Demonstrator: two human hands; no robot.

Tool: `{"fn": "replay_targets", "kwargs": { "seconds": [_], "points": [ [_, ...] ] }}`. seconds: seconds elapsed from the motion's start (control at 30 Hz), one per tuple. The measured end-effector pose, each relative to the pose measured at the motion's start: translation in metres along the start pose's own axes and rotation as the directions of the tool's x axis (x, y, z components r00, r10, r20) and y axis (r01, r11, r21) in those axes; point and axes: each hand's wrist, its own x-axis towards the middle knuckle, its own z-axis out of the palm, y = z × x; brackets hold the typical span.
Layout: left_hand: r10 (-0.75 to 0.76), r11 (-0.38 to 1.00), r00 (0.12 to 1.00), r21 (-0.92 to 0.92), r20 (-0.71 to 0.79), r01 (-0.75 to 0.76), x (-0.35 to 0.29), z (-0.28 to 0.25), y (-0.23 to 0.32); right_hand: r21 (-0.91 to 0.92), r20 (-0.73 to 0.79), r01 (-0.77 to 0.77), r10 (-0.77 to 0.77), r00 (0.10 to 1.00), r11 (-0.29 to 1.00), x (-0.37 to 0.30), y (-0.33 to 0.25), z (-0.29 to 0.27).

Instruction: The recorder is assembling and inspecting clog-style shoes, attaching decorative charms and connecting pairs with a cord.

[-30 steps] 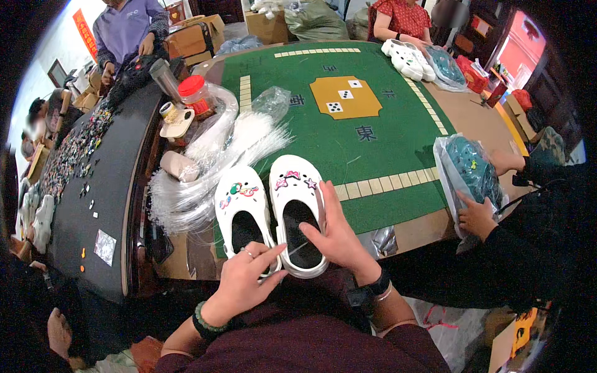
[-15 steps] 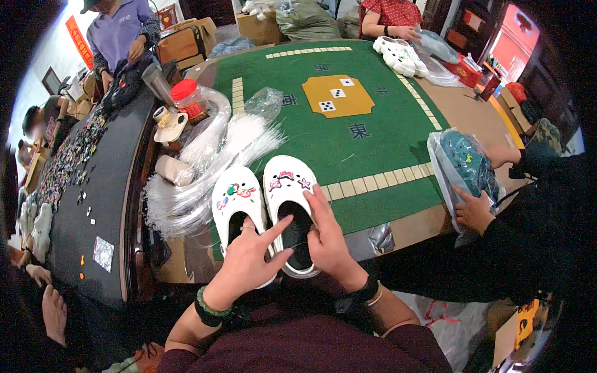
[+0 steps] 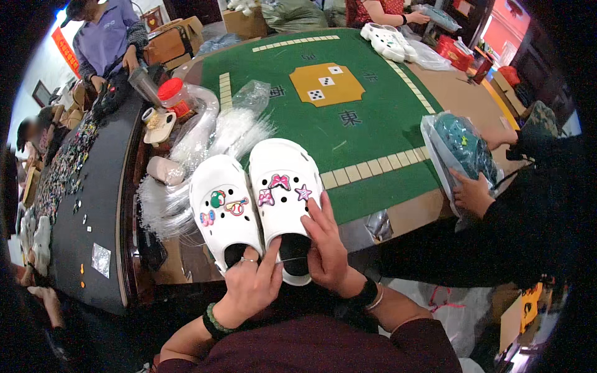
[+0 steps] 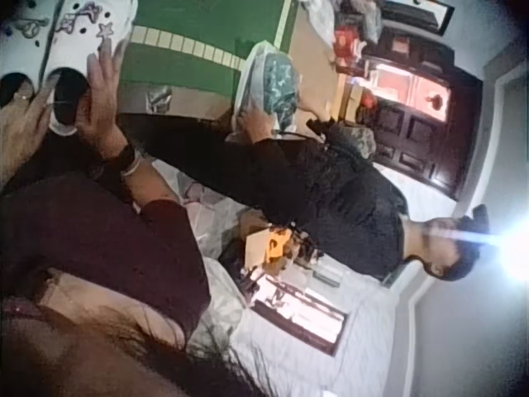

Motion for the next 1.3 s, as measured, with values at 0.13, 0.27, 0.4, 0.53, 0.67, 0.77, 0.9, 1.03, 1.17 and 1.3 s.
{"fn": "replay_targets", "kwargs": {
  "seconds": [0.13, 0.27, 0.4, 0.53, 0.67, 0.77, 0.9, 1.03, 1.17, 1.3],
  "points": [
    [0.042, 0.998, 0.999, 0.038, 0.002, -0.042, -0.004, -0.002, 0.001, -0.024, -0.020, 0.036, -0.037, 0.999, 0.999, -0.005, -0.001, 0.000],
    [0.063, 0.996, 0.998, 0.067, -0.007, -0.062, -0.010, 0.000, 0.003, -0.045, -0.048, 0.111, -0.113, 0.992, 0.993, -0.011, 0.002, 0.001],
    [0.113, 0.991, 0.992, 0.078, -0.061, -0.108, -0.012, 0.002, 0.002, -0.058, -0.058, 0.119, -0.122, 0.991, 0.991, -0.014, -0.003, 0.001],
    [0.128, 0.989, 0.989, 0.081, -0.069, -0.122, -0.015, 0.003, 0.002, -0.040, -0.075, 0.153, -0.155, 0.985, 0.987, -0.015, 0.001, 0.003],
    [0.130, 0.989, 0.990, 0.084, -0.060, -0.125, -0.015, 0.003, 0.000, -0.027, -0.059, 0.154, -0.155, 0.986, 0.988, -0.016, 0.002, 0.003],
    [0.134, 0.988, 0.989, 0.081, -0.066, -0.128, -0.014, 0.003, 0.000, -0.009, -0.054, 0.150, -0.150, 0.987, 0.989, -0.016, 0.002, 0.003],
    [0.132, 0.990, 0.989, 0.065, -0.061, -0.129, -0.015, 0.002, 0.002, 0.012, -0.069, 0.143, -0.142, 0.987, 0.990, -0.016, 0.000, 0.002],
    [0.136, 0.990, 0.989, 0.055, -0.066, -0.132, -0.015, 0.004, 0.000, 0.021, -0.069, 0.133, -0.132, 0.989, 0.991, -0.017, -0.001, 0.003],
    [0.125, 0.991, 0.990, 0.050, -0.057, -0.123, -0.014, 0.002, 0.001, 0.013, -0.066, 0.114, -0.113, 0.991, 0.993, -0.016, -0.001, 0.003],
    [0.113, 0.993, 0.992, 0.045, -0.062, -0.110, -0.013, 0.004, 0.000, 0.008, -0.064, 0.105, -0.104, 0.993, 0.994, -0.015, -0.001, 0.002]
  ]
}}
